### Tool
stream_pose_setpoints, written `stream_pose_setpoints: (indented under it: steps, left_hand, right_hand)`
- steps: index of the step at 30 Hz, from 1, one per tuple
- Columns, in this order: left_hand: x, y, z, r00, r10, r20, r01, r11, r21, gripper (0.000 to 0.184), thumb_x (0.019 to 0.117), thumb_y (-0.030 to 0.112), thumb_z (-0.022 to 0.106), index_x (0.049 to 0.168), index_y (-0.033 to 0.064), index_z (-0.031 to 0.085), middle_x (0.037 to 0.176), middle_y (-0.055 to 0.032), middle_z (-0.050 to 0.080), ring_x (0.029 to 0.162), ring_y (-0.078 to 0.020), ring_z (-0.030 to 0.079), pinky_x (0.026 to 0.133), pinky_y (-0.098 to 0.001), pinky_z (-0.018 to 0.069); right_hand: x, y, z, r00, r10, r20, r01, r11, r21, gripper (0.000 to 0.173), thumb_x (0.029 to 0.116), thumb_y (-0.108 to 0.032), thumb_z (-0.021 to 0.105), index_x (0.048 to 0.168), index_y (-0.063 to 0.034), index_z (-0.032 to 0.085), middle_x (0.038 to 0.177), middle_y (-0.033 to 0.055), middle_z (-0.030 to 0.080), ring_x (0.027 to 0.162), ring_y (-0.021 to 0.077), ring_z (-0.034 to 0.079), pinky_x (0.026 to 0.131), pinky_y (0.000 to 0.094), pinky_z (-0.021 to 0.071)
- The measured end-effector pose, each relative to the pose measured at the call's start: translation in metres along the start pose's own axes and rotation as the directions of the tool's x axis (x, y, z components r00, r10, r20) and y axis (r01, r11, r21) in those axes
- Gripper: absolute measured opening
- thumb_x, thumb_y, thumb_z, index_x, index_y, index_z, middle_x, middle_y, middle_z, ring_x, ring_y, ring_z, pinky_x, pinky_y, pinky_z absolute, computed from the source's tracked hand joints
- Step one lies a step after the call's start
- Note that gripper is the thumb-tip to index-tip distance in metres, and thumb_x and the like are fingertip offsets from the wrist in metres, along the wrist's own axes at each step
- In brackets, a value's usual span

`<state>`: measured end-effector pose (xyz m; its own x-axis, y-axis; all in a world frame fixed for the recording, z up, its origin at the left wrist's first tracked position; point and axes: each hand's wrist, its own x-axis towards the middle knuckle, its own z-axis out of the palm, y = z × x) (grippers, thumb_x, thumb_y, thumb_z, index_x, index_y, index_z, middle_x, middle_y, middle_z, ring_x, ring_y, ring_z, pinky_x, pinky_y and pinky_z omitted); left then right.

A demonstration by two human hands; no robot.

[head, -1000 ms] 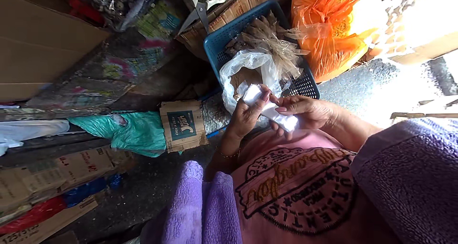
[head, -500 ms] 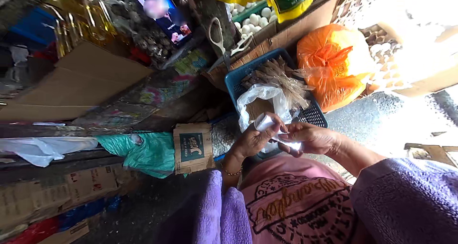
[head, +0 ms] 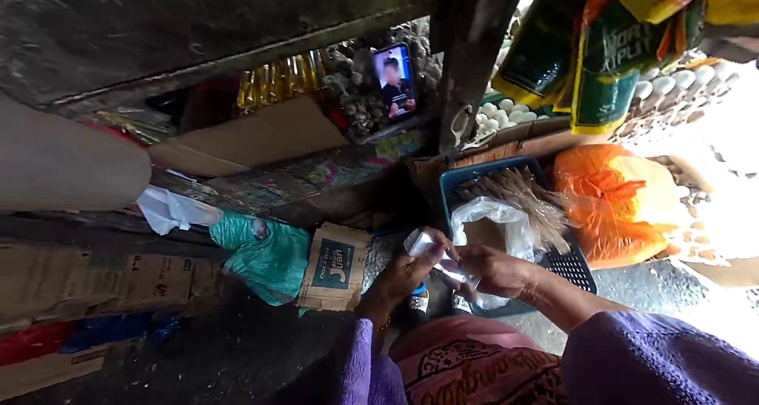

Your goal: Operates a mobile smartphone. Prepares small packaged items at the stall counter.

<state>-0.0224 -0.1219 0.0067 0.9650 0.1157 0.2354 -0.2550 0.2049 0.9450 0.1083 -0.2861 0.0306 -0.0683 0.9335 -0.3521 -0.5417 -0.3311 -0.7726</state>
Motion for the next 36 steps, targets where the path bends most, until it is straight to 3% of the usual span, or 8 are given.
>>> stream_pose_setpoints:
  steps: [4, 12, 17, 23, 27, 32, 34, 36]
  left_hand:
    - [-0.021, 0.015, -0.018, 0.998, 0.046, 0.046, -0.046, 0.999, 0.019, 0.02, 0.1081, 0.032, 0.05, 0.112, 0.0167, 0.062, 0.103, 0.007, 0.069, 0.092, -0.0015, 0.064, 0.078, -0.0207, 0.0532]
    - [-0.059, 0.025, -0.046, 1.0, -0.008, -0.028, 0.01, 0.996, 0.085, 0.027, 0.1061, 0.042, 0.052, 0.111, 0.0168, 0.062, 0.101, 0.0071, 0.069, 0.087, -0.0016, 0.064, 0.071, -0.0196, 0.0538]
    - [-0.07, 0.034, -0.046, 0.949, -0.092, -0.301, 0.149, 0.974, 0.173, 0.037, 0.1052, 0.025, 0.052, 0.134, 0.0028, 0.055, 0.13, -0.0024, 0.067, 0.098, -0.0034, 0.066, 0.079, -0.0227, 0.0551]
    - [-0.085, -0.003, -0.081, 0.661, -0.366, -0.655, 0.519, 0.853, 0.048, 0.043, 0.1092, 0.026, 0.047, 0.146, 0.0038, 0.049, 0.129, -0.009, 0.067, 0.095, -0.0093, 0.065, 0.072, -0.0268, 0.0505]
    - [-0.118, -0.013, -0.091, 0.598, -0.501, -0.625, 0.666, 0.745, 0.041, 0.039, 0.1114, 0.028, 0.041, 0.138, 0.0061, 0.058, 0.118, -0.0062, 0.07, 0.088, -0.0093, 0.065, 0.071, -0.0283, 0.0514]
    - [-0.152, -0.016, -0.091, 0.469, -0.525, -0.71, 0.663, 0.74, -0.11, 0.038, 0.1118, 0.029, 0.039, 0.133, 0.0063, 0.061, 0.111, -0.005, 0.072, 0.077, -0.0073, 0.061, 0.062, -0.0253, 0.0467]
    - [-0.162, -0.016, -0.094, 0.445, -0.504, -0.741, 0.606, 0.778, -0.165, 0.036, 0.1116, 0.026, 0.038, 0.13, 0.0065, 0.062, 0.105, -0.0031, 0.072, 0.072, -0.0061, 0.06, 0.059, -0.0226, 0.0459]
    - [-0.175, -0.017, -0.093, 0.426, -0.496, -0.756, 0.603, 0.779, -0.172, 0.038, 0.112, 0.027, 0.035, 0.131, 0.0065, 0.062, 0.104, -0.0032, 0.072, 0.067, -0.0062, 0.058, 0.057, -0.0228, 0.0441]
  right_hand:
    - [0.025, -0.001, 0.006, 0.974, 0.066, 0.215, -0.073, 0.997, 0.027, 0.014, 0.1023, -0.015, 0.05, 0.109, -0.0137, 0.063, 0.092, 0.0031, 0.075, 0.07, 0.011, 0.071, 0.06, 0.026, 0.0612]
    - [0.064, 0.008, 0.032, 0.961, 0.103, 0.256, -0.093, 0.994, -0.051, 0.013, 0.1019, -0.024, 0.053, 0.099, -0.0199, 0.065, 0.074, -0.008, 0.062, 0.057, -0.0012, 0.055, 0.052, 0.0154, 0.0483]
    - [0.08, 0.0, 0.05, 0.994, 0.011, 0.106, 0.031, 0.922, -0.385, 0.016, 0.1061, -0.02, 0.047, 0.111, -0.012, 0.06, 0.071, -0.0098, 0.057, 0.056, -0.0022, 0.05, 0.052, 0.0154, 0.0422]
    - [0.134, -0.063, 0.026, 0.954, -0.162, -0.251, -0.227, 0.154, -0.962, 0.039, 0.1086, -0.028, 0.051, 0.134, 0.0002, 0.059, 0.11, 0.0268, 0.069, 0.103, 0.0425, 0.068, 0.093, 0.0618, 0.052]
    - [0.126, -0.14, 0.056, 0.742, -0.647, -0.178, -0.37, -0.173, -0.913, 0.041, 0.1101, -0.031, 0.043, 0.128, 0.0031, 0.056, 0.091, 0.0301, 0.068, 0.085, 0.0537, 0.069, 0.071, 0.0696, 0.0524]
    - [0.121, -0.164, 0.078, 0.067, -0.973, 0.223, -0.132, -0.23, -0.964, 0.035, 0.1095, -0.019, 0.046, 0.123, 0.0116, 0.055, 0.094, 0.0212, 0.068, 0.081, 0.027, 0.069, 0.073, 0.0429, 0.0575]
    - [0.174, -0.121, 0.04, 0.257, -0.963, -0.082, -0.289, 0.004, -0.957, 0.042, 0.108, -0.02, 0.047, 0.132, 0.0133, 0.054, 0.103, 0.0287, 0.069, 0.091, 0.0392, 0.071, 0.082, 0.0543, 0.0573]
    - [0.226, -0.068, -0.013, 0.576, -0.648, -0.498, -0.543, 0.152, -0.826, 0.044, 0.1055, -0.021, 0.047, 0.137, 0.0098, 0.049, 0.117, 0.0364, 0.064, 0.107, 0.0554, 0.065, 0.087, 0.072, 0.0496]
